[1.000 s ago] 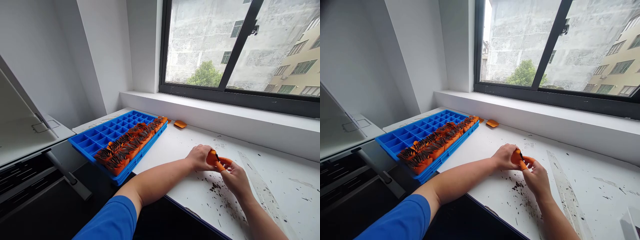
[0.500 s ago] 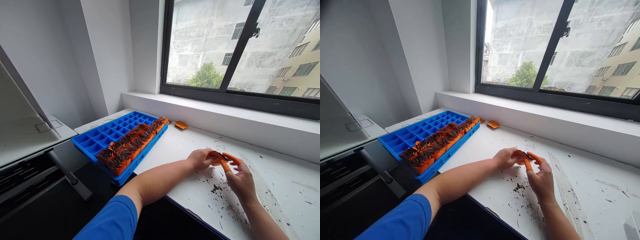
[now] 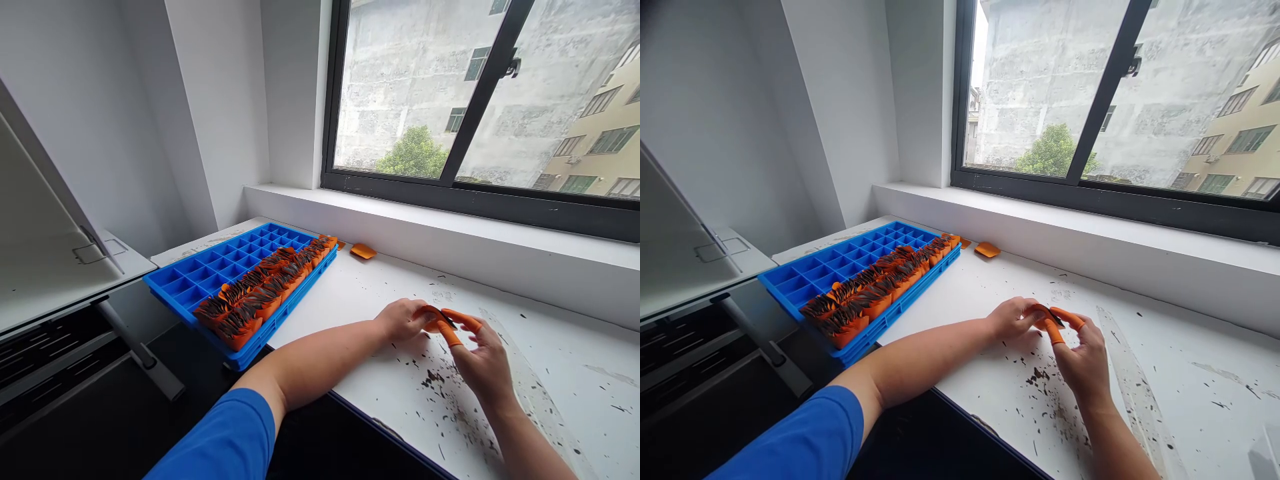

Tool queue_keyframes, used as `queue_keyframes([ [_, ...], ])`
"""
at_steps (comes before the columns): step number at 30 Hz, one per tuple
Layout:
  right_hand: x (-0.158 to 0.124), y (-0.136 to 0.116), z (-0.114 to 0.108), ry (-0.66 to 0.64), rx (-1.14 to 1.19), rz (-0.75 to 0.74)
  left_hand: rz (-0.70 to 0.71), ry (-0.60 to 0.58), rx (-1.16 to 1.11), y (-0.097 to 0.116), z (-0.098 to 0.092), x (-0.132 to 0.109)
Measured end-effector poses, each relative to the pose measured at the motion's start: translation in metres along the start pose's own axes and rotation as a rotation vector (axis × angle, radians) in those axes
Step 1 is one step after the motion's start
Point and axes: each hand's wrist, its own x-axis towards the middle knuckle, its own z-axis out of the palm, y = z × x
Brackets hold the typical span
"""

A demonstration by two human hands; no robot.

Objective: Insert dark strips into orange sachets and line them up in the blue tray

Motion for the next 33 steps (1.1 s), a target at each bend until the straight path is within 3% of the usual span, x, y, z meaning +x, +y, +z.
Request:
queue_keyframes([
  [17, 0.0, -0.005, -0.002, -0.005, 0.007, 0.025, -0.042, -0.032, -0.105, -0.002, 0.002, -0.002],
  [24, 0.001, -0.007, -0.002, -0.038, 0.01, 0.122, -0.096, -0.042, -0.012, -0.001, 0.0, -0.002],
  [33, 0.001, -0.008, -0.005, -0.03, 0.008, 0.099, -0.041, -0.049, 0.015, 0.002, -0.002, -0.003],
])
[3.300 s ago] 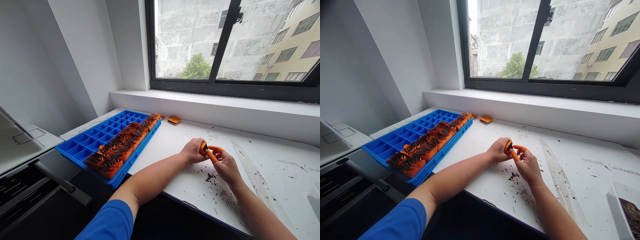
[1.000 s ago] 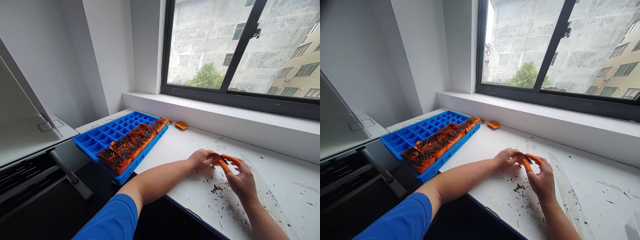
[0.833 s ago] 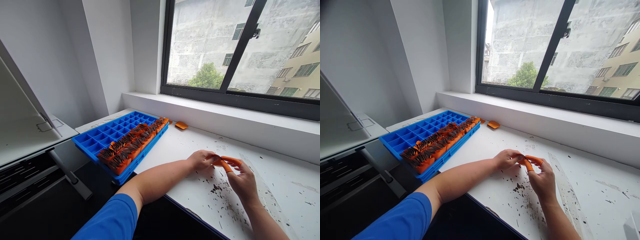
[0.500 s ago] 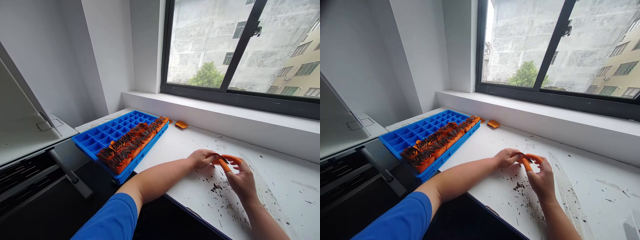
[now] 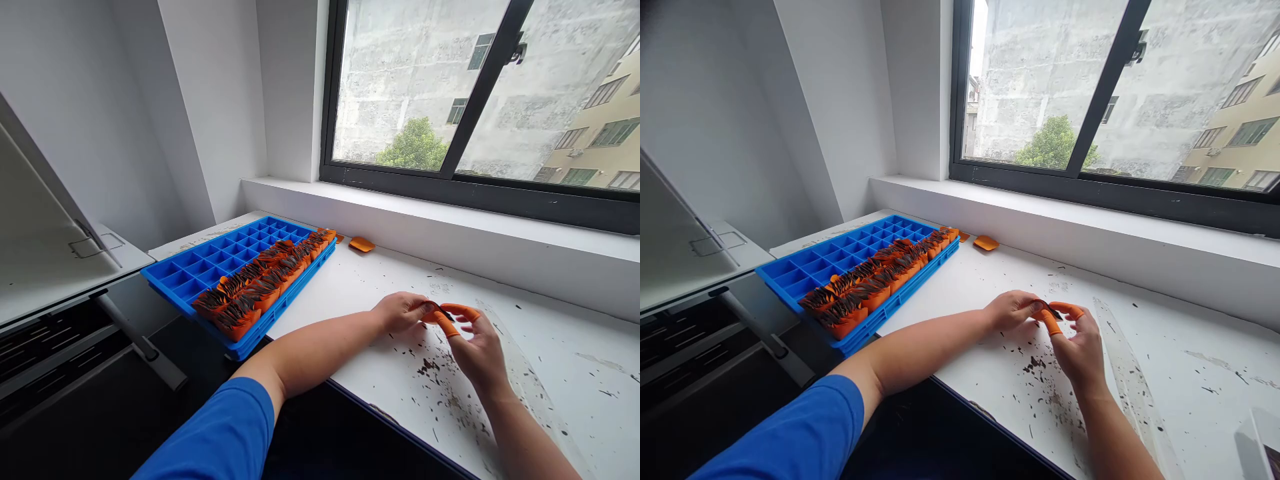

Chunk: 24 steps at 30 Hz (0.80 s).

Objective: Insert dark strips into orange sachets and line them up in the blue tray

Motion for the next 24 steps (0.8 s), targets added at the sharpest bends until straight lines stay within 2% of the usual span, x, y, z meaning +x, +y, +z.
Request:
queue_keyframes([
  [14, -0.001, 0.003, 0.001, -0.036, 0.114, 0.021, 0.03, 0.061, -0.052, -0.002, 0.004, 0.0],
  [20, 0.002, 0.0, 0.0, -0.117, 0.177, 0.025, 0.129, 0.063, -0.12, -0.009, 0.006, 0.002],
  [24, 0.001, -0.002, 0.0, -0.115, 0.143, 0.014, 0.161, 0.097, -0.181, -0.008, 0.006, 0.002],
])
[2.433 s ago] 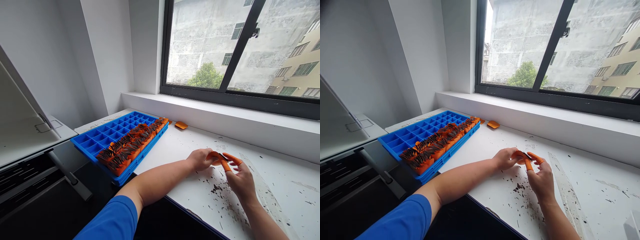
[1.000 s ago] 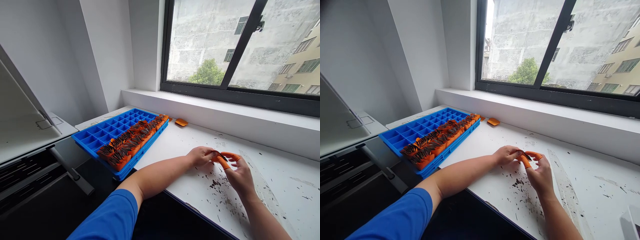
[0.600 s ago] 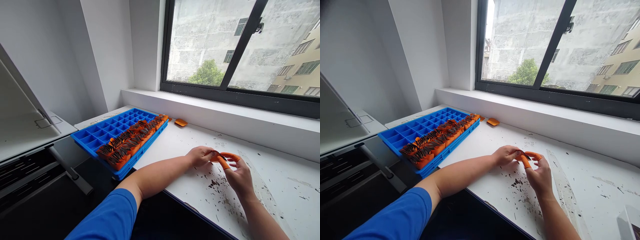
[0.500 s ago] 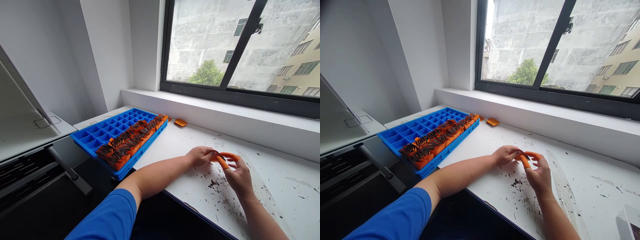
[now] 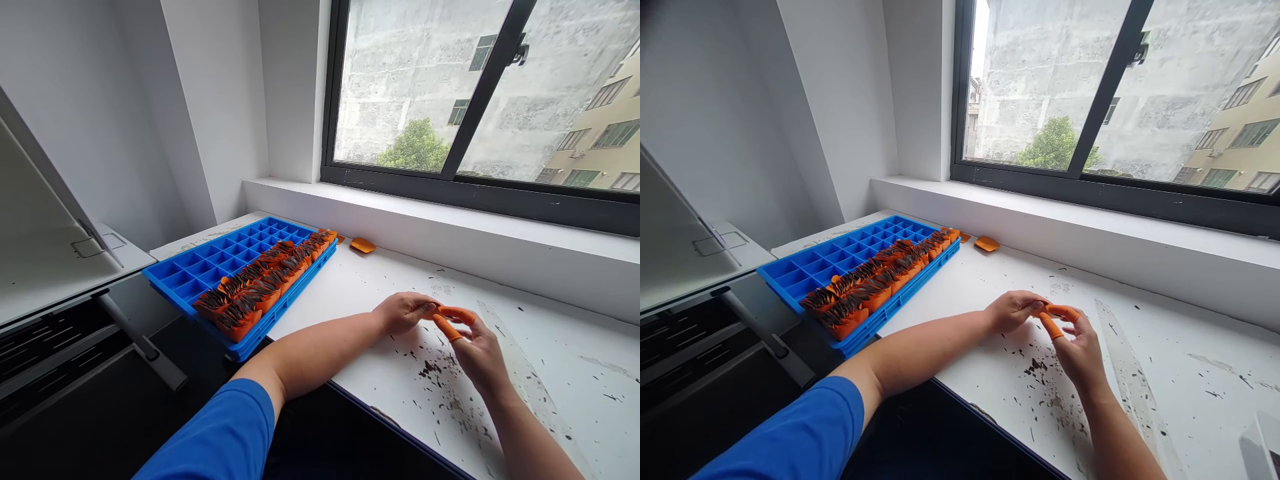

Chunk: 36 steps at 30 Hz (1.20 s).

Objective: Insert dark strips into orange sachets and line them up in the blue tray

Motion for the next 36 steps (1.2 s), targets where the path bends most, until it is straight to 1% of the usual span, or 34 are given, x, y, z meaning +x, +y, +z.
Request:
queue_keyframes([
  [3, -0.001, -0.001, 0.0, 0.016, -0.008, -0.067, -0.03, 0.06, -0.025, 0.002, 0.001, 0.0],
  [7, 0.0, 0.004, 0.0, 0.129, -0.057, -0.161, -0.105, 0.081, -0.021, 0.003, 0.002, 0.0],
  [9, 0.001, 0.006, 0.0, 0.145, -0.077, -0.16, -0.105, 0.085, -0.023, 0.002, 0.002, -0.001],
  [12, 0.001, 0.008, 0.0, 0.133, -0.069, -0.155, -0.098, 0.097, -0.04, 0.001, 0.001, -0.001],
  [16, 0.0, 0.008, -0.002, 0.153, -0.075, -0.17, -0.171, 0.153, -0.013, 0.002, 0.0, -0.001],
  [18, 0.0, 0.009, -0.002, 0.145, -0.082, -0.146, -0.192, 0.145, -0.019, 0.002, -0.001, -0.001],
  [23, 0.001, 0.009, 0.0, 0.117, -0.082, -0.103, -0.164, 0.095, -0.017, 0.001, 0.0, -0.001],
  [29, 0.001, 0.005, 0.0, 0.066, -0.022, -0.064, -0.086, 0.127, 0.047, 0.002, -0.001, -0.001],
  [31, 0.0, 0.004, -0.001, 0.086, -0.008, -0.101, -0.063, 0.113, 0.057, 0.002, -0.001, 0.0],
  [34, 0.0, 0.005, -0.002, 0.179, -0.027, -0.194, -0.073, 0.101, 0.064, 0.0, -0.002, 0.0],
  [36, 0.001, 0.008, -0.002, 0.195, -0.056, -0.196, -0.094, 0.103, 0.072, -0.002, -0.003, 0.001],
])
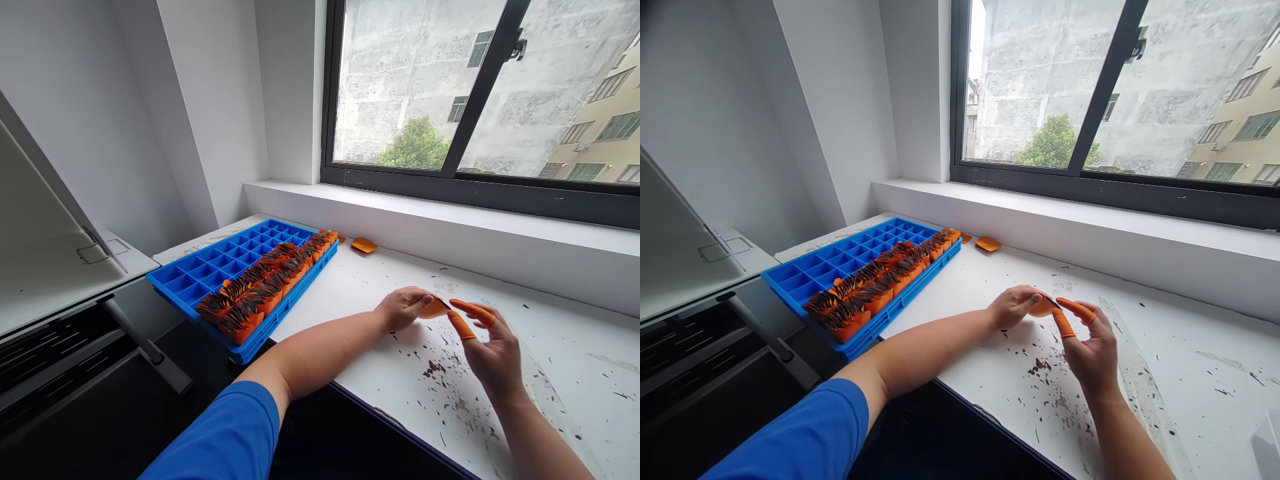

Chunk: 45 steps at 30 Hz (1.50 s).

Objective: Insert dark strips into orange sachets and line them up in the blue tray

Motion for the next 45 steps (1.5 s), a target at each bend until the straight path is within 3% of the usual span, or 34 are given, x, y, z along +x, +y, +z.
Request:
queue_keyframes([
  [5, 0.001, 0.006, 0.004, -0.148, -0.034, 0.103, 0.046, 0.034, 0.011, -0.006, -0.001, 0.004],
  [10, 0.0, 0.004, 0.004, -0.146, -0.013, 0.038, 0.047, 0.129, -0.042, -0.009, 0.002, 0.005],
  [20, 0.001, 0.004, 0.003, -0.131, -0.013, -0.035, 0.006, 0.192, -0.216, -0.009, 0.01, 0.004],
  [23, 0.001, 0.001, 0.003, -0.133, 0.038, 0.017, -0.022, 0.186, -0.246, -0.007, 0.012, 0.004],
  [32, 0.004, -0.007, 0.003, -0.203, 0.21, 0.287, 0.101, 0.099, -0.119, -0.001, 0.007, 0.003],
  [38, 0.003, -0.001, 0.005, -0.266, 0.133, 0.215, 0.098, 0.09, -0.07, -0.003, 0.005, 0.004],
  [41, 0.003, 0.001, 0.005, -0.216, 0.095, 0.121, 0.053, 0.114, -0.1, -0.004, 0.006, 0.005],
  [45, 0.004, 0.0, 0.003, -0.02, 0.111, 0.077, 0.061, 0.133, -0.159, 0.002, 0.009, 0.005],
])
